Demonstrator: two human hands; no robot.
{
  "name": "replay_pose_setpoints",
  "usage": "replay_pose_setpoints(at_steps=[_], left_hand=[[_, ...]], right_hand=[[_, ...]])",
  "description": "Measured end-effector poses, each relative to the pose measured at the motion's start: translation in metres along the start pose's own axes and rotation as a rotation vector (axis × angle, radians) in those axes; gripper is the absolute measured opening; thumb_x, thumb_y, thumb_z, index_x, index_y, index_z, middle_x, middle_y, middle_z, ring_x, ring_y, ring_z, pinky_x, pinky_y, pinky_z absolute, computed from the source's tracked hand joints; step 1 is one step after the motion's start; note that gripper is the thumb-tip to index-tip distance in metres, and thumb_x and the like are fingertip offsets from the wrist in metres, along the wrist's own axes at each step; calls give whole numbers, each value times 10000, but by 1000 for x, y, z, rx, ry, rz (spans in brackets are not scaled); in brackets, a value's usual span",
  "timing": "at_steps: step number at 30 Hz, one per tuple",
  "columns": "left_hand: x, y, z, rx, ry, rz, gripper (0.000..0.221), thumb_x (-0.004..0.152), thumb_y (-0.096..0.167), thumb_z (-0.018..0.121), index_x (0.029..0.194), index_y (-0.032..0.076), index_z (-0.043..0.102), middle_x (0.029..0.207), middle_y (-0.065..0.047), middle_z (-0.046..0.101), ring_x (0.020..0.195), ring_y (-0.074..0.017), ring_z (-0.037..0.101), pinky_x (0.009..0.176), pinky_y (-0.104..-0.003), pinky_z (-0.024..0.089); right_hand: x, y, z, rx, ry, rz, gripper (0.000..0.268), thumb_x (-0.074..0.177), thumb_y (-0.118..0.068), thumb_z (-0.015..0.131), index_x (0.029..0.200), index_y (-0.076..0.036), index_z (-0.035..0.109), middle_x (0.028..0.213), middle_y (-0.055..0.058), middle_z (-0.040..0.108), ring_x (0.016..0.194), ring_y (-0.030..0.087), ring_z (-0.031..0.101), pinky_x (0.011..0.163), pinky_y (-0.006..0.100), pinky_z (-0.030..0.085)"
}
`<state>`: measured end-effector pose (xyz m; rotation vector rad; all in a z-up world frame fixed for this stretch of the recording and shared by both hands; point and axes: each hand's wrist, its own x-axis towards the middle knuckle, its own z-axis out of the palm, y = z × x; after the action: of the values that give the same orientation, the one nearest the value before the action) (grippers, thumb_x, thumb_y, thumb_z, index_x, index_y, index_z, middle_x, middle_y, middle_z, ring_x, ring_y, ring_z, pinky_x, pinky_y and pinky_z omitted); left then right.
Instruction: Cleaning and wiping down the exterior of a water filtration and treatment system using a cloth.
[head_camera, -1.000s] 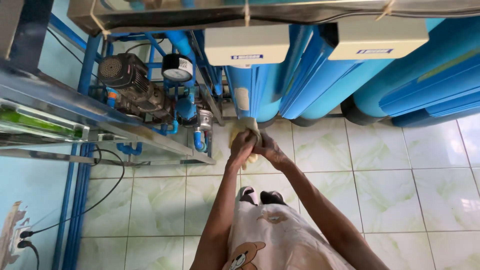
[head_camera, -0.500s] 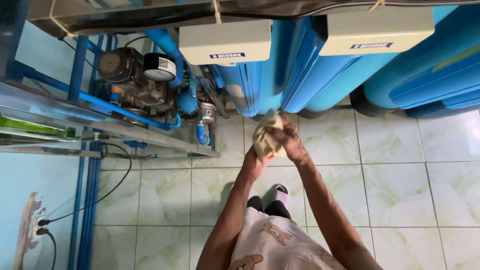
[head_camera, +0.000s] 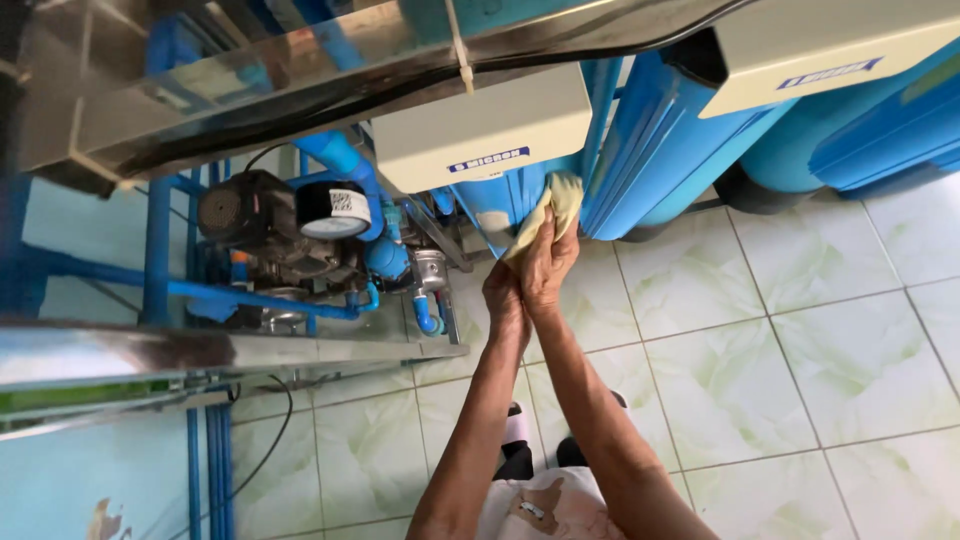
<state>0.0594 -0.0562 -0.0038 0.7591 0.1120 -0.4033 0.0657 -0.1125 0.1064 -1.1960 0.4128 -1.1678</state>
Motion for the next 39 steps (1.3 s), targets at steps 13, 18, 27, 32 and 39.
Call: replay_pose_setpoints(at_steps=[13,18,27,32,39], left_hand=[[23,-76,-112,144,327,-489,454,911,70,630,1365,65,617,1257,-60,688,1064,-217,691,883,-406,591],[-11,9,9,-188,-101,-315,493,956,94,698,1431,32,585,1337,-49,653,1161,-171,627,973,-322,520],[17,-32,-24,-78,14,-150,447,919,90,755,1338,3,625,1292,-44,676,1142,-160,644,972,-315,532],[51,-96,-117,-14,345,-332,422,899,132,725,1305,33,664,1184,-56,691,1014,-194,646,832,-372,538],[53,-124,-219,-32,515,-439,448,823,80,746,1262,85,660,1047,-23,693,948,-188,663,798,-374,540]], right_hand=[[-27,166,-75,141,110,785,338,1016,-187,592,1277,17,660,984,73,661,868,180,589,763,347,494],[25,56,-41,427,-122,477,433,1039,-134,529,1429,39,606,1078,46,690,881,136,575,769,273,471],[20,87,-35,-129,-174,200,465,1125,-288,480,1437,42,574,1027,59,665,832,152,520,737,323,461],[-25,206,-79,-441,-133,180,371,1118,-320,492,1095,31,612,836,149,621,752,224,551,695,345,481],[-91,280,-101,-232,87,716,288,1083,-245,502,1057,17,618,915,190,640,841,324,590,769,423,506]])
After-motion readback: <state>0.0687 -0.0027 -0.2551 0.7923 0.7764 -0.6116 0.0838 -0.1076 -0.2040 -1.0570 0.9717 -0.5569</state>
